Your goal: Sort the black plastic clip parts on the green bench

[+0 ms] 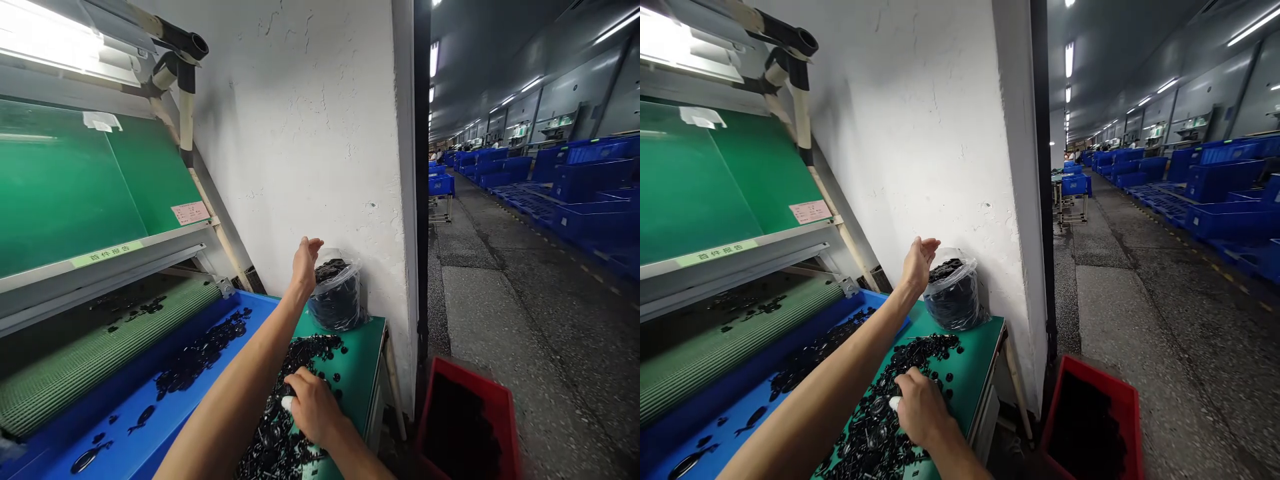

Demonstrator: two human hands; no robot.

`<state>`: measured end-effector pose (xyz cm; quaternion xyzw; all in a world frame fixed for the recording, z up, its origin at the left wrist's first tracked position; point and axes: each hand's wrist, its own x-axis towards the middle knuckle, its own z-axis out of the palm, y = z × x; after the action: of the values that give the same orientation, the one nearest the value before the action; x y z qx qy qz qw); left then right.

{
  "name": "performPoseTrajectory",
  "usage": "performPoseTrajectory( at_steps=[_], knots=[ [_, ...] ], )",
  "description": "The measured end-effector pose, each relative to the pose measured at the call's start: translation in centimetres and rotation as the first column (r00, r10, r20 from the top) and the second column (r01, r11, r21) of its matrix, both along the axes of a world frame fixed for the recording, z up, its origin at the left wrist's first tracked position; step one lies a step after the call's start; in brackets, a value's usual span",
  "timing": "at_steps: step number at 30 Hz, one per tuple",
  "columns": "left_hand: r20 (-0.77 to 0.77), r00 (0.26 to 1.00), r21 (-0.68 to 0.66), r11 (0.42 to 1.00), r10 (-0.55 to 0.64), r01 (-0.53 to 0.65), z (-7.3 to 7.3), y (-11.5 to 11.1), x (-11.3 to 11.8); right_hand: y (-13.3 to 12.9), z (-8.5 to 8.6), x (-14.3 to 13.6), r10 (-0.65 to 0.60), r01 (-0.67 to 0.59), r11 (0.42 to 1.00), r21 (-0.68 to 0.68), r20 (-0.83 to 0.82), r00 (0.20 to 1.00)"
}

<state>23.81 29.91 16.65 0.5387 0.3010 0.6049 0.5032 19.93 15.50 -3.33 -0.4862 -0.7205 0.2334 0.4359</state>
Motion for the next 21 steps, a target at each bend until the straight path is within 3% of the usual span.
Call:
performPoseTrajectory(
  at_steps=[4,7,10,14,17,21],
  knots=[
    [0.067,0.993,0.059,0.993,0.097,-0.101,0.9,-1.8,-1.3,0.8,-0.1,0.2,-0.007,0.0,0.999,-0.04,-0.175,0.985],
    [0.053,0.984,0.078,0.982,0.168,-0.172,-0.1,-4.9,-5.3,1.5,-0.5,0.2,0.011,-0.056,0.991,-0.124,-0.338,0.941],
    [-0.04,0.975,0.029,0.976,0.218,-0.216,-3.0,-9.4,-10.8,1.5,-0.7,0.2,0.09,-0.204,0.96,-0.192,-0.475,0.875],
    [-0.245,0.951,-0.171,0.958,0.187,-0.232,-8.7,-15.7,-17.1,-0.1,-0.3,0.0,0.202,-0.382,0.904,-0.193,-0.594,0.779],
    [-0.333,0.94,-0.306,0.934,0.074,-0.182,-12.0,-19.2,-19.7,-1.6,0.0,-0.5,0.226,-0.435,0.876,-0.207,-0.62,0.751],
    [-0.333,0.941,-0.409,0.908,-0.061,-0.086,-13.6,-21.3,-21.3,-3.2,0.5,-1.6,0.228,-0.438,0.868,-0.233,-0.596,0.77]
  ],
)
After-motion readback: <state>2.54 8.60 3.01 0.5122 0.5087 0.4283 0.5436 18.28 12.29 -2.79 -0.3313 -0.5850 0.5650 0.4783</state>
